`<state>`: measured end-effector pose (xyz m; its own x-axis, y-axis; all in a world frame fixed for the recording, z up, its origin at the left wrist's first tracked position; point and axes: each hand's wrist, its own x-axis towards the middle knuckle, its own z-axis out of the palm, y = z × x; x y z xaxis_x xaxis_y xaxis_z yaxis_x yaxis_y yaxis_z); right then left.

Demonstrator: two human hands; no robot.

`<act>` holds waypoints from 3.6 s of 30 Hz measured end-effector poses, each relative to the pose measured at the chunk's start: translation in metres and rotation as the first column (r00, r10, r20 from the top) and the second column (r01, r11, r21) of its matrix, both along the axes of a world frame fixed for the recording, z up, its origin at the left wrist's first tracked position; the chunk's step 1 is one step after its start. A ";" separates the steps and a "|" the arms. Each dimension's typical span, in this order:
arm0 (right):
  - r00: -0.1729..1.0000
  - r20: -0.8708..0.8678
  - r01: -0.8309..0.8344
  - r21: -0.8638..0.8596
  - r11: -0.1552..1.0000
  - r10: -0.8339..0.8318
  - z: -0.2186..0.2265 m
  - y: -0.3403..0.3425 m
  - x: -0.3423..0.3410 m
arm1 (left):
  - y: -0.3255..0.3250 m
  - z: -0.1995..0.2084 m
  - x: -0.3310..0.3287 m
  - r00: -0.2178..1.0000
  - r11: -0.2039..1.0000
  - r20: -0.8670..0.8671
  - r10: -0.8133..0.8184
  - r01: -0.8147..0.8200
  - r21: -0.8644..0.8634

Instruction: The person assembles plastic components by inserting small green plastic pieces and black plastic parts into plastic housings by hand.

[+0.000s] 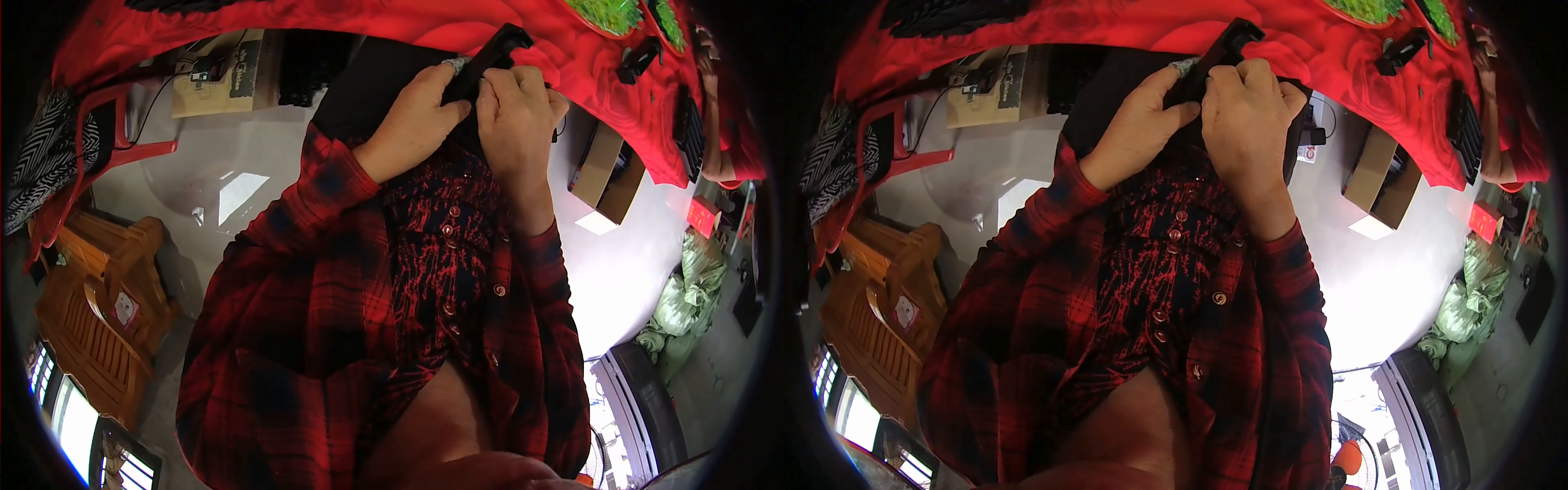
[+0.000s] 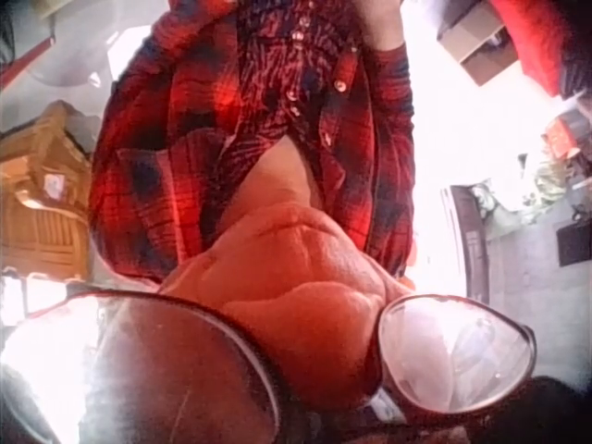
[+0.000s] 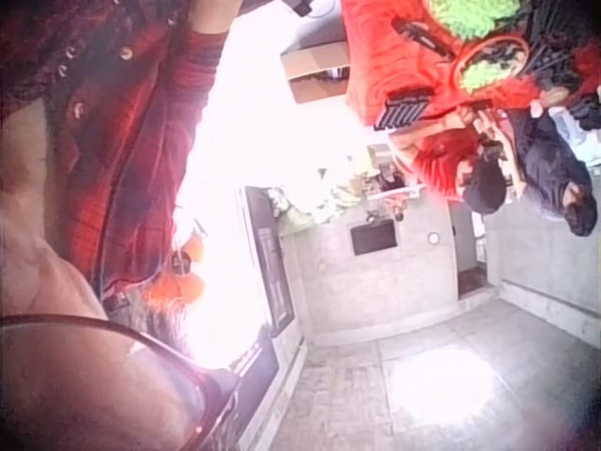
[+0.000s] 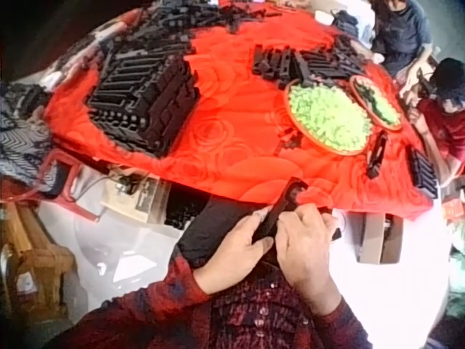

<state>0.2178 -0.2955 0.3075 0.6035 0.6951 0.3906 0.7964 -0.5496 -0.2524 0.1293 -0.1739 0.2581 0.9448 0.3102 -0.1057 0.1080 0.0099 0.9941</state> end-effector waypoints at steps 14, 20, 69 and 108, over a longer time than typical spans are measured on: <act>0.932 -0.362 0.050 0.027 0.998 -0.036 0.002 -0.006 -0.003 | -0.004 0.009 0.001 0.998 0.909 -0.001 0.068 -0.061 0.413; 0.988 -0.155 0.034 0.086 0.996 -0.020 -0.010 -0.009 -0.003 | -0.008 0.011 0.002 0.998 0.871 0.048 0.040 -0.058 0.489; 0.927 -0.357 0.232 0.311 0.922 -0.113 -0.015 -0.003 0.004 | -0.003 0.004 -0.004 0.999 0.981 0.025 0.032 -0.036 0.192; 0.986 -0.165 0.034 0.030 0.999 -0.028 -0.011 -0.014 -0.010 | -0.007 -0.005 -0.001 0.996 0.862 0.084 0.023 -0.062 0.503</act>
<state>0.2075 -0.3093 0.2967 0.6824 0.6637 0.3064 0.7253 -0.5625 -0.3969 0.1280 -0.1805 0.2531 0.9283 0.3427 0.1443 0.0469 -0.4927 0.8689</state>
